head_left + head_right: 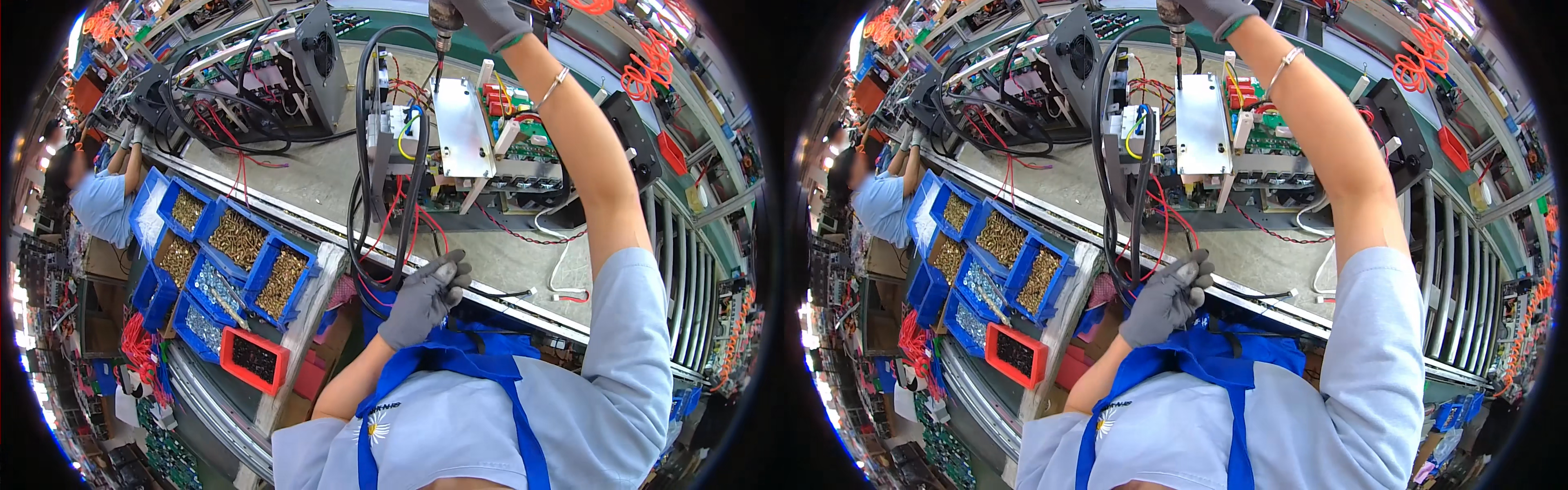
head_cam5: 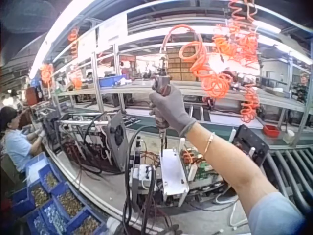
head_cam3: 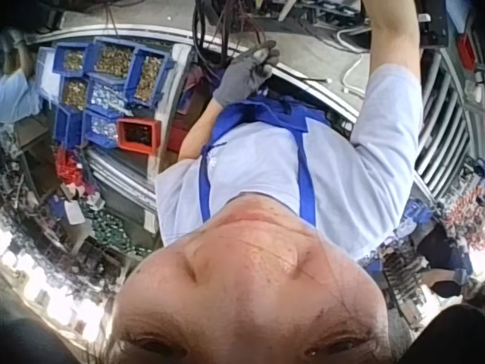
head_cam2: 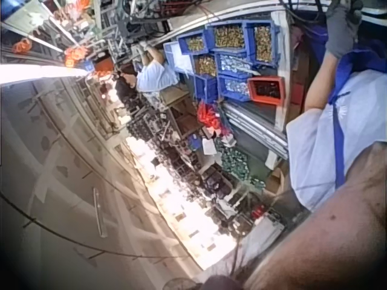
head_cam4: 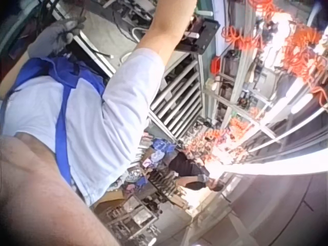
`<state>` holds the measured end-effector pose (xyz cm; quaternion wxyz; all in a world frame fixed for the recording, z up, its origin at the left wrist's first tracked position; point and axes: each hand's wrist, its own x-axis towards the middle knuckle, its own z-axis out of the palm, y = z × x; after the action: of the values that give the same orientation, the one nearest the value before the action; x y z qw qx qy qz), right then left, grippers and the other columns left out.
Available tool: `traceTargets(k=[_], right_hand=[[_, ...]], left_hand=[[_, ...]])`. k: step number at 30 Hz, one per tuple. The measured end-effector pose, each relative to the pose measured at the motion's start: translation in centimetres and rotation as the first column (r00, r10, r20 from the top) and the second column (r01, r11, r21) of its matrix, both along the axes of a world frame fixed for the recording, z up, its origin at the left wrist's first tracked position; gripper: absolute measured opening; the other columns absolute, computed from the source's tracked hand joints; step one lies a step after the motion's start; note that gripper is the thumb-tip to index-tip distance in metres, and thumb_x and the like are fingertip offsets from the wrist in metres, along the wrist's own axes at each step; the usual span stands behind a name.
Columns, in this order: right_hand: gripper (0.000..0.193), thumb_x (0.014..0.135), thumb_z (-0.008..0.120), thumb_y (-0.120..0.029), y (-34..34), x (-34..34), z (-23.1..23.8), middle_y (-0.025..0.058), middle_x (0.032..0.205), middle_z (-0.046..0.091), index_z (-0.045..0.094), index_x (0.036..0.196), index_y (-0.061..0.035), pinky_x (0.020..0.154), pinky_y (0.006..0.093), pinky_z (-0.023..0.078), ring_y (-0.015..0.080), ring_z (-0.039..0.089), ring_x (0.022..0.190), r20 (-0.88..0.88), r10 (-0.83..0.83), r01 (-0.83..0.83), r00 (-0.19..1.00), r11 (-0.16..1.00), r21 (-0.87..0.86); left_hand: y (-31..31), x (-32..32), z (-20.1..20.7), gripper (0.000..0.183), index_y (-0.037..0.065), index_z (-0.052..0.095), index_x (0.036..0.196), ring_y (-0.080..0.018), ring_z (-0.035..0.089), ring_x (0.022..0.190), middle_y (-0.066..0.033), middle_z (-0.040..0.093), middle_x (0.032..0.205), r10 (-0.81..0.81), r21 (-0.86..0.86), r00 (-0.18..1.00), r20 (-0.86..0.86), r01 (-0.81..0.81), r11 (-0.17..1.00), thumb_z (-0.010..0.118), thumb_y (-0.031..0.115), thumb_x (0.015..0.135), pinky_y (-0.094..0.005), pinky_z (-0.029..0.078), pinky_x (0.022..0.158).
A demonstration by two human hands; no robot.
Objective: The person assembles an electronic device on a factory assembly line. They connect various wires to a circuit board and use a power screwdriver to secure components within a metal casing. The person handles the device and tools with gloved hands, working alongside other employees in a manufacturing environment.
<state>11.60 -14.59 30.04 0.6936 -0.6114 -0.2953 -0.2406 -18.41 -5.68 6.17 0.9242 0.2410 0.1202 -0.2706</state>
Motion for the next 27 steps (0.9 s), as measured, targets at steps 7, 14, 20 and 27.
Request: traceTargets(k=[7,14,20,27], right_hand=[[0.025,0.083,0.058,-0.009,-3.5,-10.4,3.4,0.0132,0.084,0.061,0.052,0.107,-0.0033,0.052,0.0282,0.055,0.0152,0.062,0.064,0.206,0.329,-0.343,0.922,0.938,0.039],[0.053,0.084,0.051,-0.019,-10.2,-21.3,1.0,0.0064,0.091,0.037,0.046,0.135,-0.0047,0.059,0.0292,0.038,0.0192,0.04,0.076,0.094,0.622,-0.628,0.778,0.774,0.082],[0.048,0.078,0.055,-0.018,-11.6,-24.1,-1.0,0.0039,0.086,0.029,0.043,0.12,0.0012,0.061,0.0261,0.035,0.0142,0.034,0.074,0.121,0.57,-0.582,0.813,0.797,0.159],[0.055,0.075,0.057,-0.017,-10.5,-24.6,-1.7,0.0045,0.083,0.032,0.045,0.124,0.0037,0.053,0.0255,0.037,0.0148,0.037,0.072,0.294,0.414,-0.46,0.861,0.881,0.107]], left_hand=[[-0.5,1.9,4.4,0.031,0.001,0.053,0.126,-0.0145,0.064,0.087,-0.0116,0.064,0.109,0.144,-0.123,0.986,0.085,-0.133,0.983,0.053,0.015,0.098,-0.0204,0.052,0.064],[-1.6,3.6,6.6,0.031,0.004,0.053,0.115,-0.0111,0.057,0.074,-0.0054,0.059,0.094,0.184,-0.459,0.982,0.051,-0.14,0.877,0.057,0.028,0.096,-0.0172,0.048,0.052],[-2.0,3.3,6.6,0.023,0.006,0.056,0.106,-0.0055,0.054,0.067,-0.0005,0.055,0.084,0.086,-0.39,0.992,0.093,-0.043,0.92,0.06,0.026,0.094,-0.0125,0.044,0.047],[-1.1,1.8,7.9,0.022,0.009,0.057,0.106,-0.0062,0.058,0.067,-0.0021,0.059,0.086,0.129,-0.314,0.989,0.07,-0.101,0.944,0.056,0.029,0.096,-0.0135,0.048,0.048]])
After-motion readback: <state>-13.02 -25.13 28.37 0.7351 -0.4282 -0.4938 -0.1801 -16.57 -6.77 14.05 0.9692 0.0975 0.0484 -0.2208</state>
